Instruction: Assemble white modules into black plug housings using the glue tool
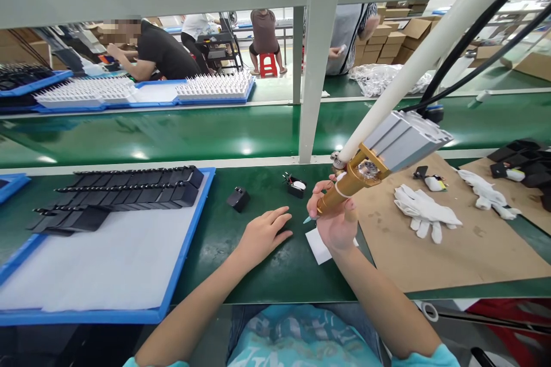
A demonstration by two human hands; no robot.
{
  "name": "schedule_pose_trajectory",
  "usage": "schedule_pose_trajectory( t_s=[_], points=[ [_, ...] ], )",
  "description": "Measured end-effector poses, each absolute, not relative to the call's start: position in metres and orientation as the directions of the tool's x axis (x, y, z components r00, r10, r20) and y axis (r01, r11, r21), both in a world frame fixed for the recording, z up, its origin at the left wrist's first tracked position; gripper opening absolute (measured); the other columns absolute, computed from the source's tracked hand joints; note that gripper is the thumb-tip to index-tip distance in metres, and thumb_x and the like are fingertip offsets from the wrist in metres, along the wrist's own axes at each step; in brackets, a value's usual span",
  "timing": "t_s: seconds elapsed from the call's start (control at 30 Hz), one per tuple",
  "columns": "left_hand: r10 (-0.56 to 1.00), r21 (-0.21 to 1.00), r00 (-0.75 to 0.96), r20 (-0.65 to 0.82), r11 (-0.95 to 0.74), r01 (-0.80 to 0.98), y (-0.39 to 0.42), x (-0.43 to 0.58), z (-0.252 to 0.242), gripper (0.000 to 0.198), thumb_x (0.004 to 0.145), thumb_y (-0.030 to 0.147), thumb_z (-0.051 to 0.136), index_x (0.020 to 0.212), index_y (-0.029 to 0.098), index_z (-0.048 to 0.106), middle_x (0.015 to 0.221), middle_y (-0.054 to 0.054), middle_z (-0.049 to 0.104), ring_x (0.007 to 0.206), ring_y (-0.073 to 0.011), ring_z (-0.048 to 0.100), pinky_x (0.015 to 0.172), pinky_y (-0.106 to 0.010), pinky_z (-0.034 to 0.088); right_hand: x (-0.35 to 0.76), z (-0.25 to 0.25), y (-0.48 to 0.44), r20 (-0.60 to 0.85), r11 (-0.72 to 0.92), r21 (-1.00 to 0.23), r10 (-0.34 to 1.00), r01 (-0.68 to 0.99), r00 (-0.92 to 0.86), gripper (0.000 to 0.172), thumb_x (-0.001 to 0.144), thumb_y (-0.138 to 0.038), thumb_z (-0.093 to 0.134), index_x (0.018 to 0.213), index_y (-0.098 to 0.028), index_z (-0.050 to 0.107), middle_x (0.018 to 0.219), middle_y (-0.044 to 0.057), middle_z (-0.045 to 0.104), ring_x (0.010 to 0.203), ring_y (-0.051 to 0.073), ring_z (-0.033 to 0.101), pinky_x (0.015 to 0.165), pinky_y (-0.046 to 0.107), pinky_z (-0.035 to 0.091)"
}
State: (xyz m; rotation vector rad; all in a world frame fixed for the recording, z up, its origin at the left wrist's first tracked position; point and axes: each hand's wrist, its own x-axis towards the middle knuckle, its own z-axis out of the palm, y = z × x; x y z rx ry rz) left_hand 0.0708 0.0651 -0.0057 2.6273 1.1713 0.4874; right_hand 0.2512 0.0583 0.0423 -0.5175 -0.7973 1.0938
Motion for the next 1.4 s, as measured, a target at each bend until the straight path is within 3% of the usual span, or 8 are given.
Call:
schedule_pose_trajectory(
  t_s=[0.5, 0.7, 0.8, 0.9, 1.03, 1.13, 1.23, 1.4],
  points=[
    [0.719, 0.338, 0.581, 0.382, -0.694, 0.636, 0.080, 0.057, -0.015, 0.027, 0.097, 0.030, 0.047, 0.120, 0.024, 0.057, 0.131, -0.006, 0.062, 0.107, -0.0198, 0.066, 0.087, -0.032, 0.054, 0.253, 0.040, 0.060, 0.333, 0.413, -0.709, 0.911, -0.571, 0.245, 0.032, 0.085, -0.056, 0.051, 0.098, -0.027, 0.050, 0.089, -0.001, 0.059, 0.049, 0.011, 0.055, 0.049, 0.028, 0.038],
    [0.783, 0.311, 0.354, 0.512, -0.553, 0.773, 0.104, 0.040, -0.018, 0.021, 0.093, 0.026, 0.053, 0.110, 0.024, 0.065, 0.126, -0.008, 0.065, 0.142, -0.0324, 0.031, 0.117, -0.059, 0.019, 0.254, 0.040, 0.060, 0.311, 0.405, -0.722, 0.914, -0.561, 0.259, 0.034, 0.084, -0.058, 0.051, 0.101, -0.028, 0.051, 0.089, -0.001, 0.058, 0.048, 0.011, 0.054, 0.049, 0.029, 0.037],
    [0.823, 0.330, 0.218, 0.524, -0.433, 0.839, 0.106, 0.037, -0.020, 0.027, 0.091, 0.028, 0.056, 0.115, 0.022, 0.064, 0.150, -0.013, 0.040, 0.146, -0.0386, 0.014, 0.114, -0.065, 0.013, 0.255, 0.039, 0.060, 0.302, 0.395, -0.724, 0.919, -0.566, 0.255, 0.036, 0.083, -0.057, 0.051, 0.105, -0.028, 0.051, 0.089, -0.001, 0.058, 0.049, 0.011, 0.054, 0.050, 0.029, 0.038],
    [0.867, 0.404, 0.106, 0.487, -0.331, 0.853, 0.108, 0.032, -0.020, 0.038, 0.087, 0.033, 0.061, 0.124, 0.024, 0.061, 0.158, -0.015, 0.023, 0.145, -0.0439, 0.014, 0.110, -0.066, 0.022, 0.255, 0.038, 0.060, 0.300, 0.392, -0.726, 0.920, -0.565, 0.254, 0.036, 0.083, -0.057, 0.050, 0.104, -0.029, 0.051, 0.090, -0.001, 0.058, 0.048, 0.011, 0.054, 0.050, 0.029, 0.038],
    [0.945, 0.596, 0.030, 0.325, -0.229, 0.770, 0.111, 0.025, -0.015, 0.038, 0.085, 0.036, 0.062, 0.122, 0.027, 0.063, 0.142, -0.017, 0.045, 0.130, -0.0416, 0.039, 0.100, -0.059, 0.039, 0.255, 0.038, 0.060, 0.302, 0.395, -0.730, 0.919, -0.558, 0.255, 0.035, 0.084, -0.057, 0.049, 0.103, -0.028, 0.051, 0.090, -0.001, 0.057, 0.048, 0.011, 0.054, 0.050, 0.029, 0.038],
    [0.966, 0.815, -0.050, 0.252, -0.184, 0.550, 0.108, 0.027, -0.007, 0.035, 0.081, 0.038, 0.067, 0.114, 0.026, 0.065, 0.130, -0.013, 0.054, 0.124, -0.0356, 0.046, 0.104, -0.052, 0.038, 0.255, 0.039, 0.060, 0.319, 0.411, -0.726, 0.912, -0.552, 0.259, 0.036, 0.083, -0.058, 0.051, 0.104, -0.029, 0.052, 0.090, -0.001, 0.058, 0.049, 0.011, 0.055, 0.050, 0.029, 0.038],
    [1.000, 0.999, -0.008, 0.013, -0.013, -0.041, 0.099, 0.036, 0.005, 0.039, 0.081, 0.045, 0.067, 0.115, 0.028, 0.059, 0.122, -0.009, 0.060, 0.111, -0.0278, 0.058, 0.095, -0.042, 0.046, 0.257, 0.038, 0.062, 0.332, 0.424, -0.726, 0.906, -0.542, 0.263, 0.038, 0.082, -0.059, 0.053, 0.106, -0.029, 0.052, 0.091, -0.001, 0.058, 0.050, 0.012, 0.055, 0.051, 0.029, 0.038],
    [0.939, 0.705, 0.300, -0.165, 0.325, -0.630, 0.084, 0.047, 0.021, 0.035, 0.083, 0.046, 0.066, 0.109, 0.027, 0.052, 0.118, -0.009, 0.065, 0.101, -0.0244, 0.065, 0.080, -0.036, 0.051, 0.260, 0.038, 0.065, 0.332, 0.434, -0.739, 0.900, -0.515, 0.282, 0.041, 0.081, -0.060, 0.053, 0.109, -0.030, 0.052, 0.091, 0.000, 0.058, 0.050, 0.012, 0.055, 0.050, 0.029, 0.038]
  ],
)
